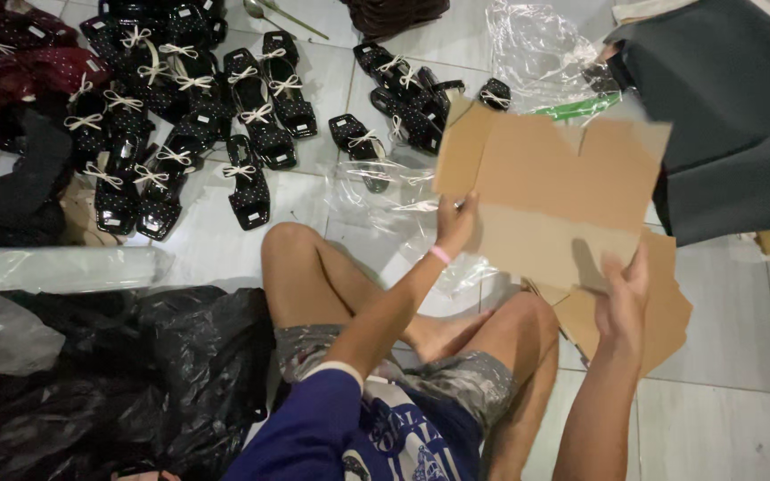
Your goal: The person sits on the floor and handles black polka-dotted sandals, placing them into clear plastic bags along with cardboard inserts. The person repeatedly picks up shoes, inspects them, and places them into bags.
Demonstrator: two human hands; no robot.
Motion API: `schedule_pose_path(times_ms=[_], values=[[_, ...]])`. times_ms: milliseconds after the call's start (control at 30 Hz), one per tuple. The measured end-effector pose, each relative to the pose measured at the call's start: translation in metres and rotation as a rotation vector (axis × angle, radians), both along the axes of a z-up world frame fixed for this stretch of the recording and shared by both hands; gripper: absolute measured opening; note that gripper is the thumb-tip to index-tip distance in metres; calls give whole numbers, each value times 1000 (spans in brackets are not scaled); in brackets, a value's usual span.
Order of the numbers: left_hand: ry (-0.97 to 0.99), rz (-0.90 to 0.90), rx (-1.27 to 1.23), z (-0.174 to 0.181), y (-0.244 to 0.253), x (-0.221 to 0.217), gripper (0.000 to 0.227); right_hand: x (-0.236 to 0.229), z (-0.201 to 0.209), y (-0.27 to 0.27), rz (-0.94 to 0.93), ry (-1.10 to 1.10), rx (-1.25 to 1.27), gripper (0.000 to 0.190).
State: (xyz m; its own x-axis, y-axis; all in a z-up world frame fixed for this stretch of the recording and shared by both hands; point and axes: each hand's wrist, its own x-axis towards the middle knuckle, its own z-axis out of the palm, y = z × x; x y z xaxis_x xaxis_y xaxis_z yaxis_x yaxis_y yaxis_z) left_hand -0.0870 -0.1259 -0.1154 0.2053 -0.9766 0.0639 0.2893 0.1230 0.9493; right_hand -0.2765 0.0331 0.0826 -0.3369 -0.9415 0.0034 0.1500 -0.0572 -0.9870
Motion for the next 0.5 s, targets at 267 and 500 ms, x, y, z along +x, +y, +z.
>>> schedule_pose_path(times_ms=[267, 500], values=[[-372, -163, 1, 59, -49, -1, 36, 34, 50, 20, -143, 538, -53, 74], [20, -669, 394, -18, 13, -23, 30, 81, 76, 84, -63, 767, 33, 71]])
